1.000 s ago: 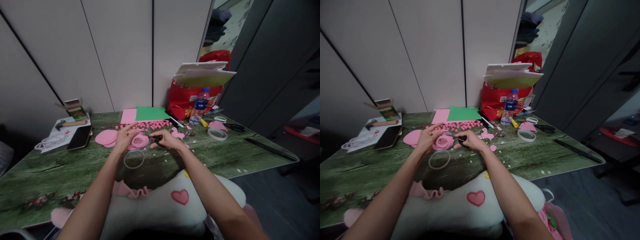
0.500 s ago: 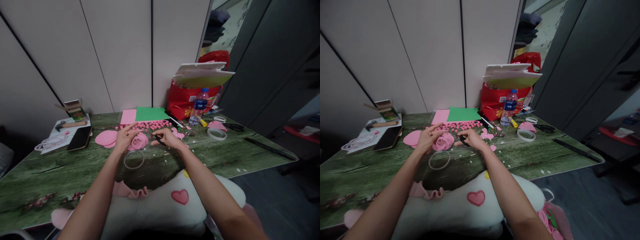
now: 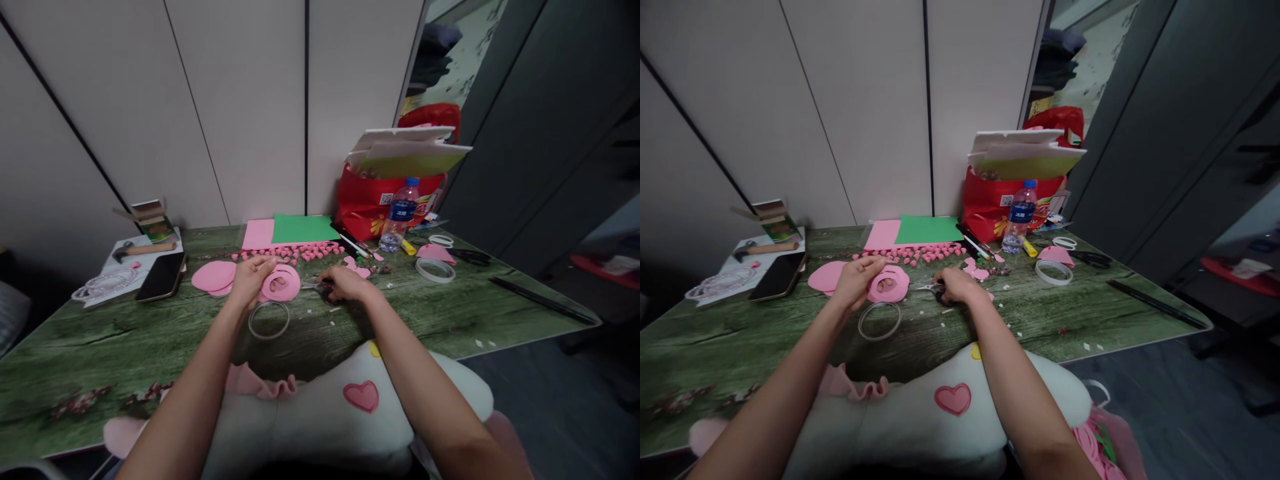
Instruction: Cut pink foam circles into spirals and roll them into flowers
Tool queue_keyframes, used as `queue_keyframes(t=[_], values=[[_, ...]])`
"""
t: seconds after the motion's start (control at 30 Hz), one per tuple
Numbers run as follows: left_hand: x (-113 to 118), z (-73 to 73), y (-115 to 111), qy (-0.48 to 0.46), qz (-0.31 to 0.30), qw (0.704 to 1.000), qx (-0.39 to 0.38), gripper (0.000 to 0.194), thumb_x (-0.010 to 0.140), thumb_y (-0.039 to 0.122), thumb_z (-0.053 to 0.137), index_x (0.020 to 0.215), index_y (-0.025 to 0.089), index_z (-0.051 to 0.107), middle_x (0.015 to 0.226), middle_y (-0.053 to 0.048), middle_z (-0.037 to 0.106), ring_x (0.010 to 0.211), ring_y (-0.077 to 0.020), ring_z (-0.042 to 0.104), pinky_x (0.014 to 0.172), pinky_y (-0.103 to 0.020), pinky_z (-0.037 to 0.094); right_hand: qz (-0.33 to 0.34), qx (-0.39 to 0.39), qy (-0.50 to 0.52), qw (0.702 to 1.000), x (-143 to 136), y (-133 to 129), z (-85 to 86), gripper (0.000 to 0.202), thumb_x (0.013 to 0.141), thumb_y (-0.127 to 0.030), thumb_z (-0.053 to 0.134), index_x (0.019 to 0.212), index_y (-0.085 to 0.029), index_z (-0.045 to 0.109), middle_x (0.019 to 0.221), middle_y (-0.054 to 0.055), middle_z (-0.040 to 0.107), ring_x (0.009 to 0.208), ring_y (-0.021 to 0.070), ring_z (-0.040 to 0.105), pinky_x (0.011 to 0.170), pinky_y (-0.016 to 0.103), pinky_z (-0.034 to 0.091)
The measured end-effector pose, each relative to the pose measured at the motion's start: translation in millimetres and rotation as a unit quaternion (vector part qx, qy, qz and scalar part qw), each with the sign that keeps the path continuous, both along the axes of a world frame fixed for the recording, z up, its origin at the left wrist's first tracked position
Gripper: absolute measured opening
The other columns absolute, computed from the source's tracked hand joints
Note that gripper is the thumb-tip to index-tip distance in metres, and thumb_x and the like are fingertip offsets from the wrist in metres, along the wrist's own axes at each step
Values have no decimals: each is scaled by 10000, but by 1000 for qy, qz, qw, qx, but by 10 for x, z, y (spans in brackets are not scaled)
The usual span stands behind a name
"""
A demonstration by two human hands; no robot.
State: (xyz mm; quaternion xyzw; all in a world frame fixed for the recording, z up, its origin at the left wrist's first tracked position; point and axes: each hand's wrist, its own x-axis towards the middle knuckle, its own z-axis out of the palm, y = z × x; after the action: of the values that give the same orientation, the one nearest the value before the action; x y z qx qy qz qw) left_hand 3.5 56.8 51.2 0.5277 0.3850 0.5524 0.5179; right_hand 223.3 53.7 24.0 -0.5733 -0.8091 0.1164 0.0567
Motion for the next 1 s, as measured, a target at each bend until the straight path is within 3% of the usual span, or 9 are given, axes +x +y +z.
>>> queue_keyframes(t=[0.2, 0.27, 0.33, 0.4, 0.5, 0.57, 0.63, 0.77, 1.0], values=[[52, 29, -91, 7, -25, 999, -46, 292, 517, 319, 705, 697, 100, 634, 600, -23, 628, 485, -96, 538, 477, -209, 437, -3, -2, -30, 1000, -98, -160, 119, 427, 598, -62, 569, 986, -236, 612, 955, 79, 631, 904, 192, 561, 716, 221, 375], [65, 27, -108, 11, -33, 998, -58, 287, 520, 314, 703, 696, 100, 630, 578, -18, 619, 472, -96, 532, 466, -213, 439, -46, 23, 12, 999, -145, -167, 117, 288, 639, -92, 558, 889, -198, 654, 898, 108, 643, 875, 202, 570, 719, 244, 384], [76, 23, -120, 12, -44, 997, -68, 282, 533, 315, 693, 707, 104, 624, 567, -15, 612, 458, -101, 531, 451, -223, 440, -74, 60, 124, 988, -202, -137, 98, 163, 674, -175, 564, 800, -170, 668, 825, 112, 652, 818, 201, 580, 704, 263, 399], [87, 18, -129, 13, -48, 996, -70, 273, 545, 317, 682, 709, 107, 619, 570, -17, 610, 450, -106, 530, 439, -233, 440, -56, 75, 296, 951, -273, -92, 73, 171, 695, -277, 559, 765, -158, 659, 754, 84, 651, 726, 175, 583, 665, 269, 421], [106, 6, -136, 21, -45, 996, -70, 276, 557, 331, 670, 710, 109, 613, 574, -18, 606, 430, -103, 518, 423, -237, 433, 4, 20, 525, 851, -391, -48, 40, 275, 629, -390, 605, 748, -144, 637, 663, 33, 630, 603, 135, 563, 602, 265, 448], [122, -3, -138, 29, -35, 997, -62, 291, 548, 340, 676, 707, 106, 612, 573, -17, 605, 429, -98, 512, 423, -229, 423, 14, -18, 601, 799, -455, -49, 28, 304, 572, -405, 644, 731, -146, 633, 647, 16, 621, 590, 123, 558, 603, 263, 456], [139, -14, -142, 41, -24, 998, -48, 295, 540, 342, 682, 696, 102, 612, 577, -19, 609, 446, -96, 517, 433, -216, 413, 15, -37, 634, 772, -492, -64, 24, 303, 548, -395, 662, 723, -149, 633, 662, 11, 623, 605, 118, 559, 619, 264, 458], [164, -34, -156, 54, -31, 998, -28, 256, 581, 340, 655, 687, 111, 607, 561, -16, 610, 451, -103, 529, 436, -212, 406, 16, -40, 651, 758, -511, -83, 29, 285, 539, -372, 676, 705, -145, 635, 680, 12, 624, 610, 108, 552, 627, 261, 451], [186, -47, -184, 57, -88, 994, -43, 260, 625, 334, 618, 755, 109, 595, 515, -23, 604, 405, -133, 538, 409, -250, 436, -1, -32, 648, 761, -531, -72, 12, 270, 557, -371, 665, 701, -144, 633, 668, 12, 626, 583, 97, 542, 596, 233, 434]])
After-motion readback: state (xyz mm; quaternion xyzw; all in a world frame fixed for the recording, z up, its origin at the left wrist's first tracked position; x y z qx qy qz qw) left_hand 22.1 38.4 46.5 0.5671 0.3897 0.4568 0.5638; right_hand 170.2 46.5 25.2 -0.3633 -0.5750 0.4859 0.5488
